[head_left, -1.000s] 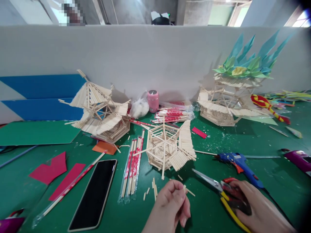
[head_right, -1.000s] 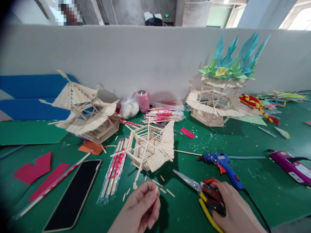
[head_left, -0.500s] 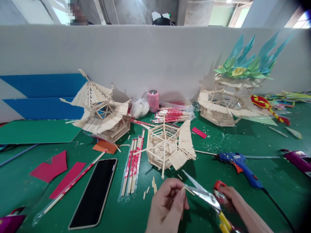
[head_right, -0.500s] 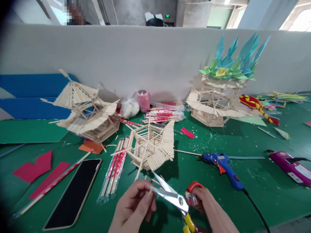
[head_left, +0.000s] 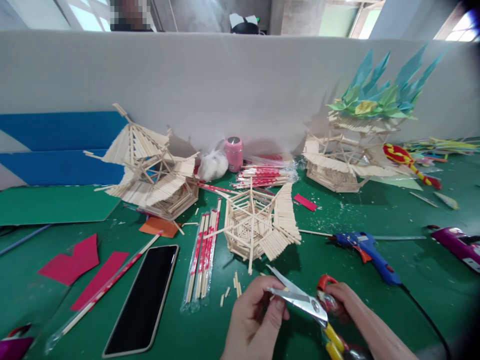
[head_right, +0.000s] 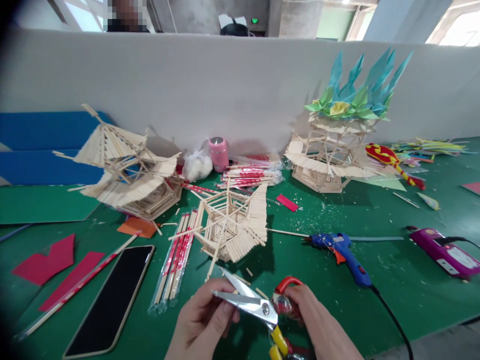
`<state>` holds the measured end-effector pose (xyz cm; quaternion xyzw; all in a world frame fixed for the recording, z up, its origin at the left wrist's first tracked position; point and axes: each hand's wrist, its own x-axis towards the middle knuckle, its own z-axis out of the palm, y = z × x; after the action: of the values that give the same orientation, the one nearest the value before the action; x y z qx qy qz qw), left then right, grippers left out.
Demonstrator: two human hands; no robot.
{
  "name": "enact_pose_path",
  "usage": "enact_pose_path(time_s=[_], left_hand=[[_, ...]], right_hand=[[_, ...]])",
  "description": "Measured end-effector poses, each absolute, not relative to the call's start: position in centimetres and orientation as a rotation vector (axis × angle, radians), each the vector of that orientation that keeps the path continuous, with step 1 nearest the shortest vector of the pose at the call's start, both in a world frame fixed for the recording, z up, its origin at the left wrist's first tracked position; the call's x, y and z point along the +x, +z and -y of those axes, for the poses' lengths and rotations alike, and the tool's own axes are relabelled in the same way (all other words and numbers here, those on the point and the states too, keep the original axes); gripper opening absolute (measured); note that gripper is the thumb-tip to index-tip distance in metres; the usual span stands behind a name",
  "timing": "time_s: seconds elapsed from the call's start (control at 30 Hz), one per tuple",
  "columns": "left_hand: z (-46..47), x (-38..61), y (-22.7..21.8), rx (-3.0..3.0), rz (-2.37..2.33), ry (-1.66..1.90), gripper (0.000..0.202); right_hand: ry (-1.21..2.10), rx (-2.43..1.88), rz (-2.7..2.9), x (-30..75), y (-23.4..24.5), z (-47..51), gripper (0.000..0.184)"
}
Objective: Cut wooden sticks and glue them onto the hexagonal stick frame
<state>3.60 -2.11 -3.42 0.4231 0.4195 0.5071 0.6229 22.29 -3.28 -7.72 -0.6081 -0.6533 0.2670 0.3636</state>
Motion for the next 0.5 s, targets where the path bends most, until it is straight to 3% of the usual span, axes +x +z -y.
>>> enact_pose_path(time_s=[0.5], left_hand=[[1.5,3.2,-2.7,0.960,-0.974,1.172,0.013]], right_hand=[[0.855,-1.687,1.647,21.2,-6.5,3.3,0.019]])
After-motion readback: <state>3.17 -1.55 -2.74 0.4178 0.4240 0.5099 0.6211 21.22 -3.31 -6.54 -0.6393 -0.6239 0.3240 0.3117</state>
